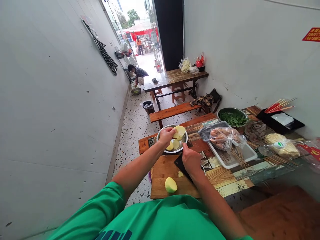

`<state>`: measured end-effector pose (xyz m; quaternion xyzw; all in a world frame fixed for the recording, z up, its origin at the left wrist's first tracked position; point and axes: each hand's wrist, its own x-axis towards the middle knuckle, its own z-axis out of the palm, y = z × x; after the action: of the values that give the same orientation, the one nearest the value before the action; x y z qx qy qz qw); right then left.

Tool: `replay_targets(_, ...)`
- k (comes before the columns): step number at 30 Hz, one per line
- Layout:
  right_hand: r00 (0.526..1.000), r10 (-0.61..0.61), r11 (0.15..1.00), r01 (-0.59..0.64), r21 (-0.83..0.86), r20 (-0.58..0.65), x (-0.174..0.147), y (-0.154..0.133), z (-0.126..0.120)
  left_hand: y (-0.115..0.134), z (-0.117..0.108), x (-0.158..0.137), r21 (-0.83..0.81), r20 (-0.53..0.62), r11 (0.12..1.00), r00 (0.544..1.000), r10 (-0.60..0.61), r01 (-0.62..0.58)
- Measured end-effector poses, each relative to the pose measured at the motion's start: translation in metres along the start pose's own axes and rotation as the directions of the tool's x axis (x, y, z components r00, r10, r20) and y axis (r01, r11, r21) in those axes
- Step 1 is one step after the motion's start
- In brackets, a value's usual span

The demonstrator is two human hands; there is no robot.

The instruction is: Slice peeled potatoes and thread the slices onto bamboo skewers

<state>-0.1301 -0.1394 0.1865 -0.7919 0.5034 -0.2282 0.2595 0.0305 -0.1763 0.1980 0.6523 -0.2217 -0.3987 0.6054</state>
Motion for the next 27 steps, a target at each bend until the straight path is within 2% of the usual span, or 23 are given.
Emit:
replay_targets(1,1.0,-0.02,0.999,0.019,-0.04,-0.012,0.001,-0.001,0.0,-0.002,0.0,0.0,0.041,-0.011,0.998,0.998,0.056,-0.056)
replay_targets(2,1.0,-0.027,1.0,0.027,0.014,-0.007,0.002,-0.001,-0.001,-0.004,0.001,0.0,0.064,-0.011,0.993,0.995,0.099,-0.098)
replay_targets(4,0.998,0.019,0.958,-0.033,0.284,0.055,0.004,-0.004,-0.004,-0.004,0.0,-0.002,0.036,0.02,0.99,0.99,0.139,-0.14)
replay_targets(6,0.967,0.111,0.795,-0.224,0.564,0.227,0.006,-0.007,-0.008,-0.003,-0.002,-0.004,-0.015,0.054,0.988,0.987,0.152,-0.151)
replay_targets(8,0.902,0.153,0.591,-0.411,0.694,0.404,0.007,-0.009,-0.011,0.001,-0.006,-0.007,-0.033,0.101,0.99,0.985,0.139,-0.136)
replay_targets(9,0.878,0.15,0.522,-0.461,0.718,0.455,0.007,-0.01,-0.012,0.003,-0.009,-0.008,-0.034,0.135,0.994,0.985,0.111,-0.107)
replay_targets(11,0.868,0.136,0.48,-0.479,0.735,0.477,0.007,-0.01,-0.013,0.007,-0.014,-0.007,-0.053,0.201,0.998,0.979,0.028,-0.017)
replay_targets(13,0.903,0.136,0.541,-0.413,0.733,0.408,0.007,-0.008,-0.011,0.01,-0.018,-0.005,-0.106,0.217,0.991,0.974,-0.061,0.085)
replay_targets(15,0.963,0.118,0.71,-0.254,0.657,0.244,0.005,-0.005,-0.008,0.011,-0.021,-0.002,-0.174,0.194,0.971,0.972,-0.132,0.167)
replay_targets(17,0.998,0.036,0.901,-0.055,0.431,0.053,0.002,-0.003,-0.006,0.009,-0.022,0.0,-0.216,0.168,0.952,0.969,-0.18,0.215)
replay_targets(18,1.0,-0.023,0.957,0.025,0.289,-0.01,0.001,-0.002,-0.005,0.008,-0.022,0.001,-0.225,0.159,0.948,0.968,-0.194,0.227)
replay_targets(20,0.993,-0.107,0.985,0.114,0.128,-0.058,-0.002,-0.002,-0.004,0.005,-0.021,0.001,-0.235,0.139,0.945,0.97,-0.199,0.228)
replay_targets(21,0.992,-0.112,0.981,0.119,0.156,-0.053,-0.002,-0.003,-0.004,0.005,-0.021,0.001,-0.244,0.131,0.944,0.972,-0.196,0.223)
replay_targets(22,0.996,-0.083,0.962,0.088,0.26,-0.031,-0.002,-0.004,-0.004,0.004,-0.021,0.0,-0.255,0.129,0.942,0.973,-0.19,0.218)
replay_targets(23,0.999,-0.027,0.907,0.016,0.421,0.021,-0.002,-0.004,-0.005,0.004,-0.02,-0.001,-0.268,0.133,0.939,0.974,-0.186,0.216)
replay_targets(24,0.993,0.029,0.794,-0.093,0.601,0.115,-0.001,-0.005,-0.006,0.005,-0.02,-0.002,-0.279,0.141,0.936,0.973,-0.183,0.217)
replay_targets(25,0.969,0.061,0.624,-0.225,0.749,0.24,-0.001,-0.006,-0.008,0.005,-0.019,-0.002,-0.288,0.151,0.932,0.971,-0.183,0.22)
replay_targets(27,0.885,0.019,0.239,-0.457,0.857,0.466,0.0,-0.008,-0.012,0.007,-0.018,-0.003,-0.297,0.16,0.928,0.97,-0.183,0.224)
